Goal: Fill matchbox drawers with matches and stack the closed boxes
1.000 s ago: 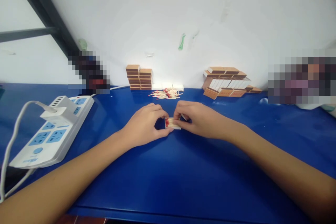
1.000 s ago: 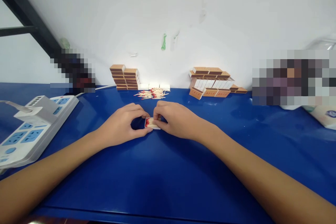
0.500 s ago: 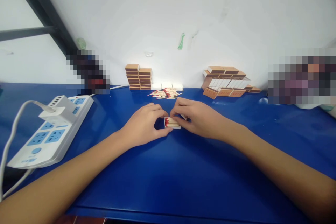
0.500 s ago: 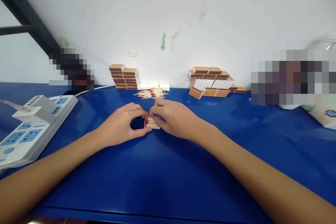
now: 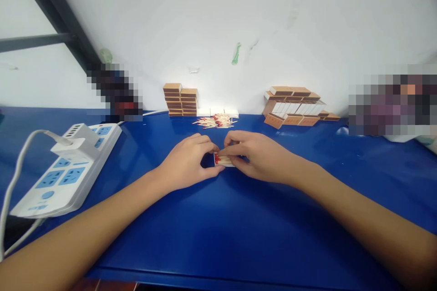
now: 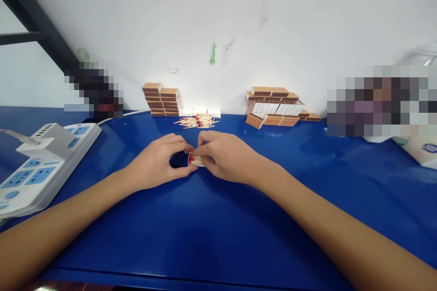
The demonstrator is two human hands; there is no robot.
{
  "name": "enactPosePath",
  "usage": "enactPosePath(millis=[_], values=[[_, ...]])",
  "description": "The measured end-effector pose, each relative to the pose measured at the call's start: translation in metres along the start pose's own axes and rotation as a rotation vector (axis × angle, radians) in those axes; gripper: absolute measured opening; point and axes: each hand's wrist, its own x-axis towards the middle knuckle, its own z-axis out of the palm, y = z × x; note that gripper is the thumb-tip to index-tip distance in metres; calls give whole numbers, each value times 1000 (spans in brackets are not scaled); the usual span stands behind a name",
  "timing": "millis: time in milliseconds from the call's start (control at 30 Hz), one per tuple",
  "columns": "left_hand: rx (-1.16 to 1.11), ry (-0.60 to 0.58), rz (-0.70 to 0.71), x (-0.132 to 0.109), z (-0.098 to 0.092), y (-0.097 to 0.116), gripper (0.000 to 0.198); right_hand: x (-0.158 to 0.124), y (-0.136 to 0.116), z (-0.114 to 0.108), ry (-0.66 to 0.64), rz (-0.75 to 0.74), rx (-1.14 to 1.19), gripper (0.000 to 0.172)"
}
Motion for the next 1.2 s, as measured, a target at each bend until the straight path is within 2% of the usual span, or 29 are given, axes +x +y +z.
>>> enactPosePath(millis=[133,233,367,433,567,833,933,1200], values=[[-10,-6,-12,-1,-1,1,29,-1,5,-8,39,15,-20,33],[-16,-5,-16,-1,-2,2,30,-12,17,-19,62,123,-62,28],[-18,5,0,-1,-2,3,32,-31,36,-29,-15,238,-27,42],[-26,10,0,0,-2,3,30,-36,41,-31,-46,266,11,39],[-40,10,-16,1,-3,3,26,-35,38,-31,-68,303,40,22],[-35,24,-45,2,-2,0,27,-30,30,-32,-93,360,210,33],[-45,40,-33,2,-2,-1,27,-29,31,-31,-87,362,287,31],[-168,106,-73,3,-4,-3,25,-32,36,-36,6,331,366,34]])
